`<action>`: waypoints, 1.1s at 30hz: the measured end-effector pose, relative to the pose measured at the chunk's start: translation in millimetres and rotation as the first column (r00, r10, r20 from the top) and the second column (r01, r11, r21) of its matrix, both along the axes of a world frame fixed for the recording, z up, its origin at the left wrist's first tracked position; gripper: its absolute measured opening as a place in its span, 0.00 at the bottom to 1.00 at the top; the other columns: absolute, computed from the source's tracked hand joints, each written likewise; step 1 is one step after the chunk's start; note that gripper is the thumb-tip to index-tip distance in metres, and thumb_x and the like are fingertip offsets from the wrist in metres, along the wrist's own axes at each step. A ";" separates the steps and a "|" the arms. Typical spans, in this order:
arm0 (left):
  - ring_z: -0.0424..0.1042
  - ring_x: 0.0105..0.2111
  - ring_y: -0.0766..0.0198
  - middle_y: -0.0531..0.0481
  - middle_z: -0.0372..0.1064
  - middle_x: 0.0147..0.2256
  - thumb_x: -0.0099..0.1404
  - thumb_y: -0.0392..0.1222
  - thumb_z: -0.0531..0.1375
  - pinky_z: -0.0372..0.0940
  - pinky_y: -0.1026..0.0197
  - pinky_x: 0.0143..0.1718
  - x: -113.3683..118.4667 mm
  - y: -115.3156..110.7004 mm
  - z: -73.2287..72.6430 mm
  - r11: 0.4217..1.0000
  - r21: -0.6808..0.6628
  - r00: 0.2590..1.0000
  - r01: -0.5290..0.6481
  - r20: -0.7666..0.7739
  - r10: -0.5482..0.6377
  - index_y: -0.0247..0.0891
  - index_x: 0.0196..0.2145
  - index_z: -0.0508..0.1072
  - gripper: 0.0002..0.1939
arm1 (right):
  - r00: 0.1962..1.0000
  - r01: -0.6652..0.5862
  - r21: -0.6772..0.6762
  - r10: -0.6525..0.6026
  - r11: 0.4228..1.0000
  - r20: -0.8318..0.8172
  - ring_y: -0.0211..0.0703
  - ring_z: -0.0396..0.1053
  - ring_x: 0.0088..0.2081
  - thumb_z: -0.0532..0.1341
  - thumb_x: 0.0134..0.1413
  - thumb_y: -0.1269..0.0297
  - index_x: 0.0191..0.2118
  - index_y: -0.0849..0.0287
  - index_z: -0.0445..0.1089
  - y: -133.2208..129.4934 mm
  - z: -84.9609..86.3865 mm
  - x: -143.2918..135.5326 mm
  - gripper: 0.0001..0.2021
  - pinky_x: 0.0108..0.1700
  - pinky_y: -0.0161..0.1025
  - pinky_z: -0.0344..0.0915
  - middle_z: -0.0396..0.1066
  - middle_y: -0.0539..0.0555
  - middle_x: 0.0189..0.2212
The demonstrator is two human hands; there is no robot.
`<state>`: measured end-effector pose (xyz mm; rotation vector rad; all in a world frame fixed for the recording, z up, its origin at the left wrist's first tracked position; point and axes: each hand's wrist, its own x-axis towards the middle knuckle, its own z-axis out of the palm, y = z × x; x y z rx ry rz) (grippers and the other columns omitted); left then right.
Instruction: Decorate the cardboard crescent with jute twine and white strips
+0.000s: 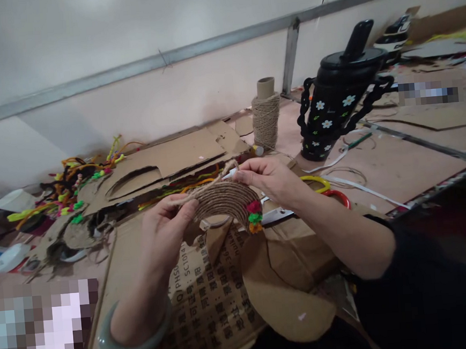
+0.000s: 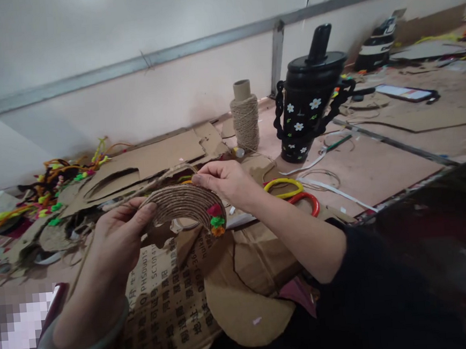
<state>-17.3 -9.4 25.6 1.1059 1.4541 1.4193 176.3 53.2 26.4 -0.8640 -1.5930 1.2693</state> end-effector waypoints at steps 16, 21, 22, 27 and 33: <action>0.69 0.24 0.67 0.51 0.73 0.25 0.52 0.43 0.65 0.62 0.67 0.23 0.3 -3.3 31.3 0.977 0.212 0.942 -0.029 -0.321 0.098 0.37 0.27 0.76 0.07 | 0.990 -0.051 0.053 0.044 0.997 0.132 0.33 0.63 0.24 0.61 0.45 0.64 0.31 0.62 0.73 3.7 -2.8 0.0 0.08 0.25 0.32 0.61 0.71 0.50 0.24; 0.68 0.20 0.71 0.54 0.70 0.19 0.48 0.28 0.61 0.61 0.69 0.23 9.1 8.2 78.1 0.963 0.259 0.983 0.067 -0.183 -0.019 0.35 0.24 0.73 0.05 | 0.983 -0.116 0.086 0.103 0.989 0.150 0.33 0.63 0.24 0.61 0.45 0.63 0.31 0.62 0.72 6.0 -3.8 1.9 0.08 0.26 0.32 0.62 0.71 0.50 0.25; 0.66 0.18 0.72 0.55 0.68 0.17 0.48 0.27 0.60 0.60 0.70 0.21 9.9 11.0 85.8 0.962 0.261 0.986 0.082 -0.161 -0.040 0.34 0.27 0.74 0.08 | 0.983 -0.123 0.089 0.109 0.988 0.145 0.32 0.63 0.24 0.61 0.46 0.63 0.32 0.62 0.72 5.8 -3.9 2.3 0.09 0.25 0.32 0.62 0.70 0.50 0.25; 0.66 0.17 0.72 0.55 0.66 0.15 0.50 0.28 0.58 0.58 0.71 0.19 8.7 13.1 108.1 0.939 0.210 0.961 0.273 -0.111 -0.255 0.33 0.33 0.73 0.11 | 0.989 -0.109 0.146 0.092 0.983 0.116 0.33 0.63 0.26 0.60 0.47 0.63 0.34 0.61 0.72 5.6 -6.7 5.6 0.09 0.25 0.30 0.63 0.69 0.50 0.27; 0.67 0.19 0.72 0.55 0.66 0.17 0.52 0.32 0.60 0.59 0.70 0.21 14.3 2.0 120.8 0.950 0.180 0.935 0.257 -0.297 -0.196 0.31 0.32 0.74 0.07 | 0.993 -0.098 0.200 0.083 0.975 0.081 0.32 0.63 0.26 0.60 0.49 0.63 0.34 0.61 0.72 5.9 -9.4 9.2 0.08 0.26 0.30 0.64 0.69 0.49 0.27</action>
